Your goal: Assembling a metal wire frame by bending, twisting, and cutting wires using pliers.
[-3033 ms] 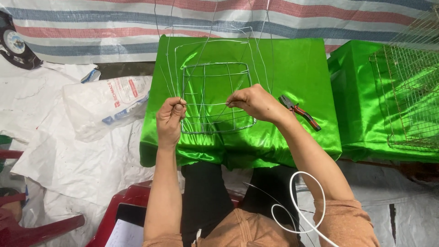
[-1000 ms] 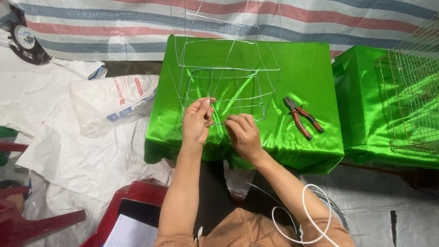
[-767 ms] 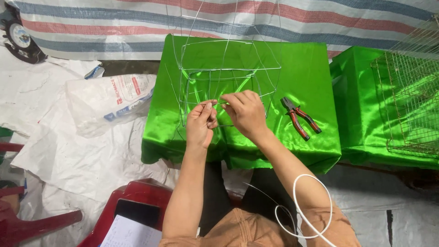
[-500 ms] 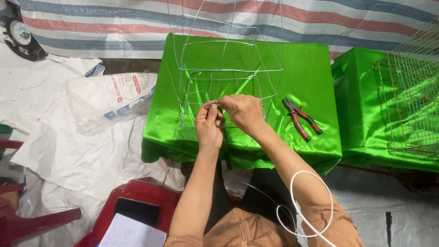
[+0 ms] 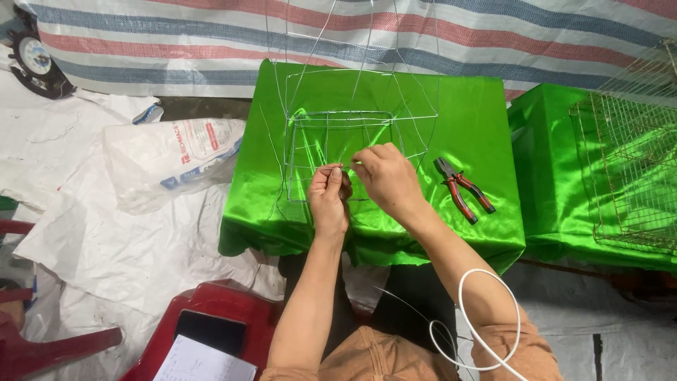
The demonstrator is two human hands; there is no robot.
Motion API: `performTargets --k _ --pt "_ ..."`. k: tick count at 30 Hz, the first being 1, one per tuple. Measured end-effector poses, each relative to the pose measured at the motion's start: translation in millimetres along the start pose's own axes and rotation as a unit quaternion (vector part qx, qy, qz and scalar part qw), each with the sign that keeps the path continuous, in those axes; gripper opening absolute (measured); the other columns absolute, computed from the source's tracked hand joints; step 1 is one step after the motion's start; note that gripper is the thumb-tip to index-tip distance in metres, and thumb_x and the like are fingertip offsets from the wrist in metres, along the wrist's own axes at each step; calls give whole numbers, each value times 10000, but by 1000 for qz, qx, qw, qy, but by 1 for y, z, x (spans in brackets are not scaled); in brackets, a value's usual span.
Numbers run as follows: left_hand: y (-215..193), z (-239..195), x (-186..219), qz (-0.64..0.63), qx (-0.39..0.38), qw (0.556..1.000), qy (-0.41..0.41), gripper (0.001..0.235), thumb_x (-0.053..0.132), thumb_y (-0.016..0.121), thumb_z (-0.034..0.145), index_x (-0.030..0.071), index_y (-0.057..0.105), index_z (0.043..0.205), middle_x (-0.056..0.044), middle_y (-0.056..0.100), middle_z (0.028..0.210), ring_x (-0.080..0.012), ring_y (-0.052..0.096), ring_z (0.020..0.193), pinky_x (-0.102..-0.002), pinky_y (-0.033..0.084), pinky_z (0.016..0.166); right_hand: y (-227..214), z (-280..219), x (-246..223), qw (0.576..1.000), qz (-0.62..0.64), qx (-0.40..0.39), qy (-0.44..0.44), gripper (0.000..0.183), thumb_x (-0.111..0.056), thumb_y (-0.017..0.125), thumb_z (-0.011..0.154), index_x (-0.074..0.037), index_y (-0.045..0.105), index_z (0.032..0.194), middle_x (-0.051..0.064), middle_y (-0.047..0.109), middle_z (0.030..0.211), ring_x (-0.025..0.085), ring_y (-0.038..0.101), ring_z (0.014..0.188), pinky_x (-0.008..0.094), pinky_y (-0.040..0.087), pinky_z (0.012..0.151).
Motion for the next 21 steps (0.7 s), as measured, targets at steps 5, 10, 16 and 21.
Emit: performTargets --k 5,10,16,21 --pt "6 -1 12 4 4 1000 -5 64 100 640 1010 69 692 1027 -21 512 599 -44 370 502 -152 280 440 -60 39 2 975 202 30 88 165 -96 619 1028 -78 709 1165 143 726 1009 266 708 969 372 588 856" --pt "-5 -1 1 -7 -18 999 -40 66 54 619 1002 68 683 1010 -37 599 696 -99 434 551 -241 298 462 -78 108 18 931 338 82 108 485 -96 560 1050 11 401 1495 214 616 1372 286 621 1246 351 552 1069" --pt "-3 -1 5 3 -15 999 -41 58 42 603 1009 37 661 1012 -54 592 750 -101 502 637 -199 327 475 -89 151 18 726 609 34 319 548 -227 590 1008 -80 493 1527 65 780 912 117 651 651 275 603 637" --pt "-4 -2 -1 16 -3 999 -29 67 51 602 1005 63 667 992 -37 579 696 -114 446 570 -259 300 469 -98 141 12 796 560 136 184 203 -64 548 1069 -31 610 1259 120 750 1085 167 739 680 299 701 634"
Point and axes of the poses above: each hand's wrist, its own z-axis towards the middle knuckle, its own y-axis out of the palm, x = y × z, the point moved 5 cm from there along z, towards the middle knuckle
